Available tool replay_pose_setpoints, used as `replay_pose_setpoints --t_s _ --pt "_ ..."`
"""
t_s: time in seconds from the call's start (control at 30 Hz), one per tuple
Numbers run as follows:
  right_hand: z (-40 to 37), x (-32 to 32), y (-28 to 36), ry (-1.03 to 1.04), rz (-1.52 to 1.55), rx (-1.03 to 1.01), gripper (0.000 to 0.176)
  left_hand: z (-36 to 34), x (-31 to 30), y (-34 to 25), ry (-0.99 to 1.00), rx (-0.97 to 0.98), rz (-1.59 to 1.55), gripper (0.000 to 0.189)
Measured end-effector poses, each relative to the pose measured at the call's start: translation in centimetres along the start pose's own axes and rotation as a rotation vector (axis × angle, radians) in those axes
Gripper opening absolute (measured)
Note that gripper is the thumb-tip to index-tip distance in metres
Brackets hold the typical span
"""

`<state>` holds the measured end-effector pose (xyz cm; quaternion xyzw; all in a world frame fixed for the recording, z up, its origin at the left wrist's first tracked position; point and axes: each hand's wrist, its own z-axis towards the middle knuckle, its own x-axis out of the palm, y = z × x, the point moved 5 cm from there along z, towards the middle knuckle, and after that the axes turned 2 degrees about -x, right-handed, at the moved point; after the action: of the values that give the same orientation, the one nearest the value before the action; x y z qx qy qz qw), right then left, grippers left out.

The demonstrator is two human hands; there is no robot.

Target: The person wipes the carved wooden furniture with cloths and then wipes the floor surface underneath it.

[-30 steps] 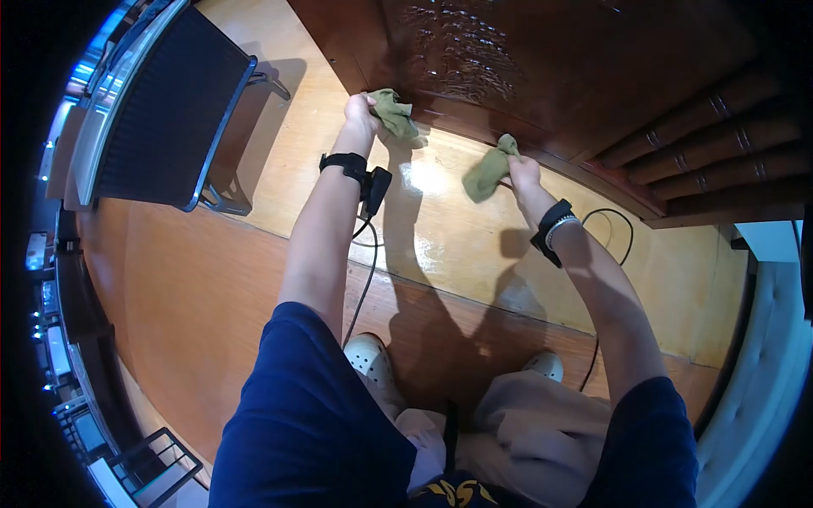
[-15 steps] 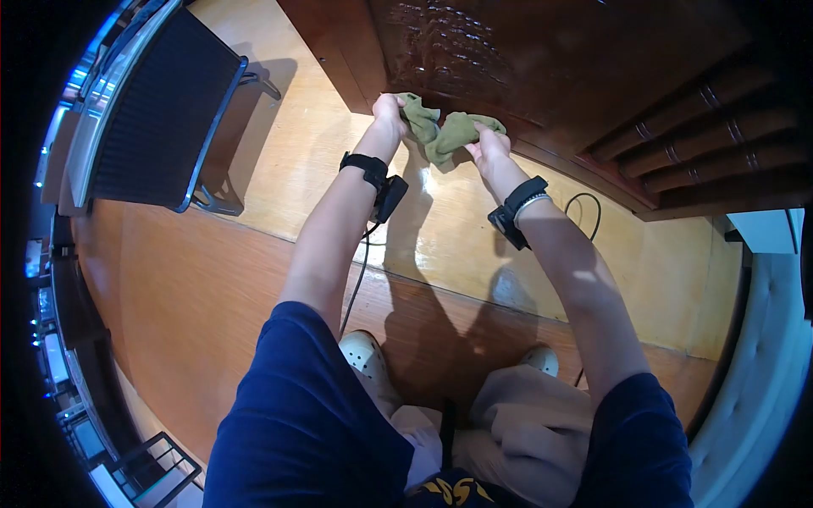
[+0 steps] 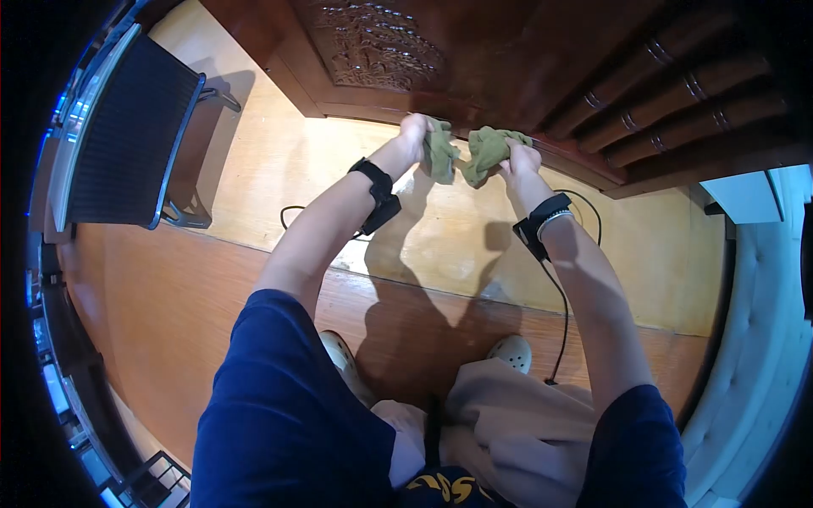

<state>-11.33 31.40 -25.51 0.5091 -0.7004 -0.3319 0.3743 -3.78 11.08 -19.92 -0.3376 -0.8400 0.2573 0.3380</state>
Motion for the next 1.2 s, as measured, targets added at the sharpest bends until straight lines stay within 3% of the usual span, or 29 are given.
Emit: replay_pose_setpoints --t_s 0.1,0.2,0.3,0.47,0.53,0.6,0.7,0.77,0.83,0.87,1.0,1.1,1.2 --pt "-1.5 -2.7 1.7 -0.102 -0.016 -0.019 0.028 3.9 1.7 2.7 -0.013 -0.045 -0.004 0.025" --pt "1.9 -6.2 1.2 -0.117 -0.015 0.002 0.034 3.3 4.2 3.7 -0.063 -0.087 0.058 0.028" --pt "3.3 -9.2 1.7 -0.195 -0.238 0.021 0.034 3.8 5.7 5.0 0.102 -0.144 0.034 0.029" --pt "3.8 -15.3 4.0 -0.341 -0.298 0.014 0.038 2.2 6.7 4.7 0.138 -0.204 0.054 0.033" --pt "8.6 -20.9 3.8 -0.348 -0.381 -0.087 0.038 1.9 6.7 4.6 0.141 -0.212 0.065 0.033" --pt "4.1 -20.6 6.5 -0.39 -0.097 -0.125 0.036 1.7 6.6 4.4 0.17 -0.215 0.055 0.035" --pt "8.5 -26.9 7.8 -0.226 -0.081 -0.29 0.031 1.2 6.1 3.9 0.234 -0.276 0.026 0.037" --pt "7.4 -27.0 10.1 -0.203 -0.005 -0.33 0.03 0.5 5.5 3.5 0.218 -0.251 0.031 0.038" --pt "6.2 -27.7 11.6 -0.396 -0.066 -0.252 0.032 0.1 4.7 2.9 0.207 -0.222 0.039 0.04" --pt "5.9 -27.7 11.5 -0.395 -0.063 -0.251 0.032 0.0 4.0 2.5 0.202 -0.213 0.012 0.04" --pt "5.0 -26.3 11.7 -0.435 -0.078 -0.394 0.029 0.3 0.6 0.6 0.165 -0.152 -0.054 0.042" --pt "6.9 -24.9 10.7 -0.369 0.013 -0.433 0.024 -0.9 -1.7 -2.2 0.122 -0.108 -0.087 0.043" --pt "10.7 -24.8 8.9 -0.521 -0.026 -0.369 0.027 -1.2 -4.6 -4.9 0.103 -0.066 -0.169 0.043"
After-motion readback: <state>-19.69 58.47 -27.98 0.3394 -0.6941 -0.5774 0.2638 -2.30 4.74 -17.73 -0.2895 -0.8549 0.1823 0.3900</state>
